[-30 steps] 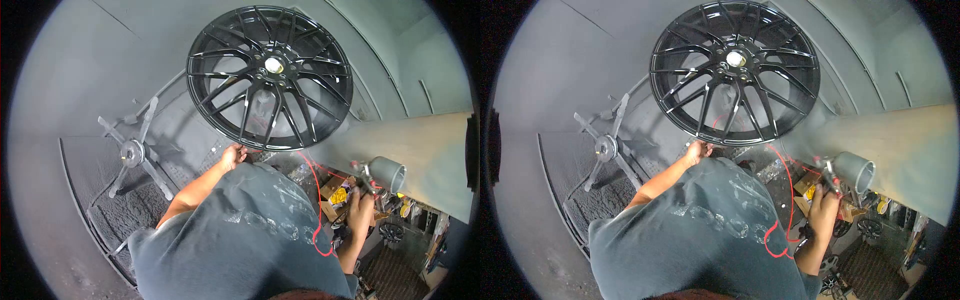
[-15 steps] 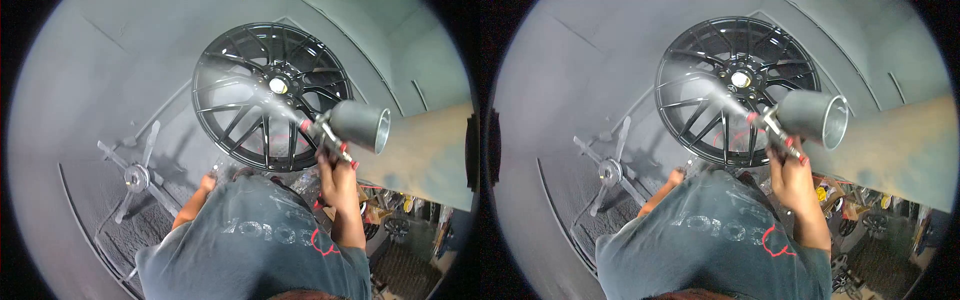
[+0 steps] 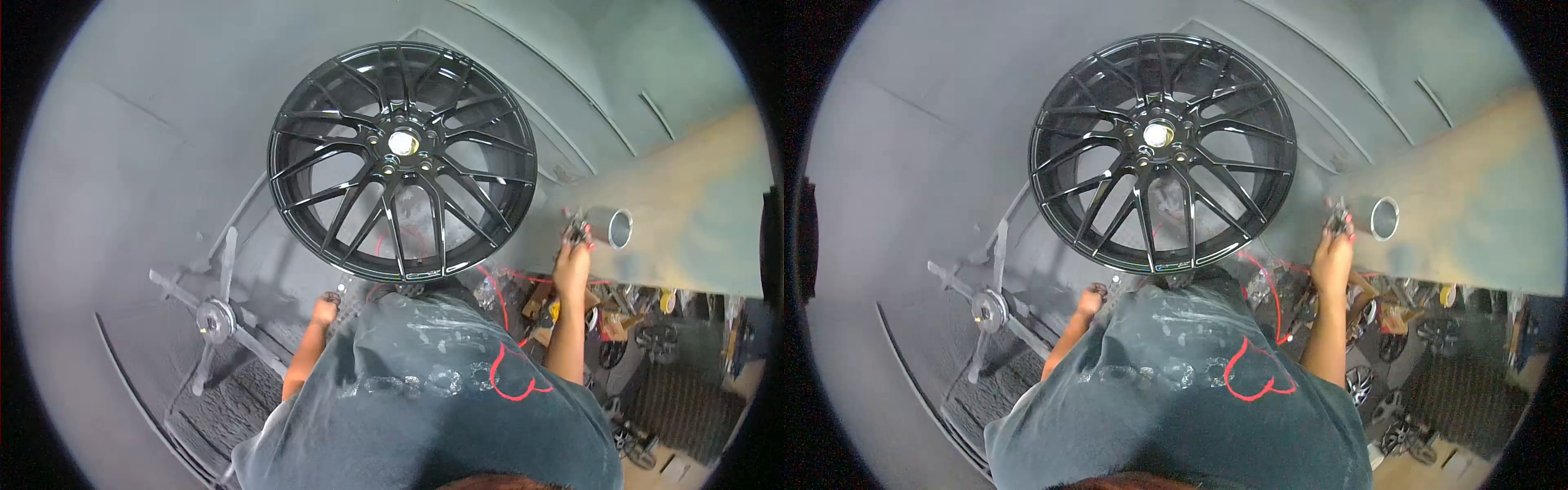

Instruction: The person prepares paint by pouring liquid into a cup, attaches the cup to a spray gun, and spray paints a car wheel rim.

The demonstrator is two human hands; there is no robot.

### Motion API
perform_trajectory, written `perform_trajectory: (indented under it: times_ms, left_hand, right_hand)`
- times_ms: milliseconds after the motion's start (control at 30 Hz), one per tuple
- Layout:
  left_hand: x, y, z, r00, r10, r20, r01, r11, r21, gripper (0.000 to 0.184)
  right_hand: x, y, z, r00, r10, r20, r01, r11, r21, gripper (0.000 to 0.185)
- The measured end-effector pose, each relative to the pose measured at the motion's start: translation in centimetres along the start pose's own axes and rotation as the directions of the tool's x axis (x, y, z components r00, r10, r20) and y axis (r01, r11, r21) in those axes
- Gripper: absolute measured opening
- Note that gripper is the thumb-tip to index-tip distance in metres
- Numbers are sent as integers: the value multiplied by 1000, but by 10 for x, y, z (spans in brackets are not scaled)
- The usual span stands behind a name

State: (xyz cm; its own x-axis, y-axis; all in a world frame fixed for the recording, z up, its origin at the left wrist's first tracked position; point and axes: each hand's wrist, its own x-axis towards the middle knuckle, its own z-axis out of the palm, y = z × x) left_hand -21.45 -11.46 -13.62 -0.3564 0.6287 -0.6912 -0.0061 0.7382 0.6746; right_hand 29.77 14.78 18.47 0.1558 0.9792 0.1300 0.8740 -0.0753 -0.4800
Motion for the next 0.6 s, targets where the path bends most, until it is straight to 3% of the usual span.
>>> perform_trajectory:
  times_ms: [33,100,167,200,233,267,333,433,500,533,567,600]
  left_hand:
    - [-1,5,6,996,-23,-86,20,999,-35,17]
    - [-19,24,28,986,-26,-166,13,996,-83,18]
    - [-37,27,53,983,-65,-172,55,997,-61,20]
    - [-49,28,71,990,-85,-115,70,989,-129,26]
    - [-64,34,91,993,-93,-73,90,995,-42,29]
    - [-79,39,113,994,-109,-28,110,993,50,32]
    - [-106,42,163,992,-24,126,12,995,95,41]
    - [-137,9,216,972,-33,232,23,999,45,43]
    - [-165,8,226,901,167,399,-140,985,-96,40]
    - [-172,-2,225,951,129,280,-169,978,124,30]
    - [-183,-15,224,956,130,263,-167,978,124,30]
    - [-207,-5,227,986,4,166,-26,991,131,27]
  right_hand:
    - [-4,11,6,1000,-21,20,21,1000,15,24]
    - [-6,57,45,970,-223,-101,236,961,147,20]
    - [-15,84,61,981,-170,96,155,976,151,19]
    - [-18,96,70,969,-216,118,189,961,204,18]
    - [-21,106,77,956,-258,139,217,942,258,18]
    - [-23,117,82,939,-183,292,131,973,189,17]
    - [-32,134,92,912,-191,364,108,965,238,18]
    - [-36,160,98,852,-228,470,81,946,313,23]
    - [-36,169,98,730,-214,649,84,971,226,28]
    - [-38,172,98,724,-248,643,98,961,260,37]
    - [-39,177,101,718,-264,644,106,956,273,37]
    - [-41,184,107,698,-330,635,163,937,307,43]
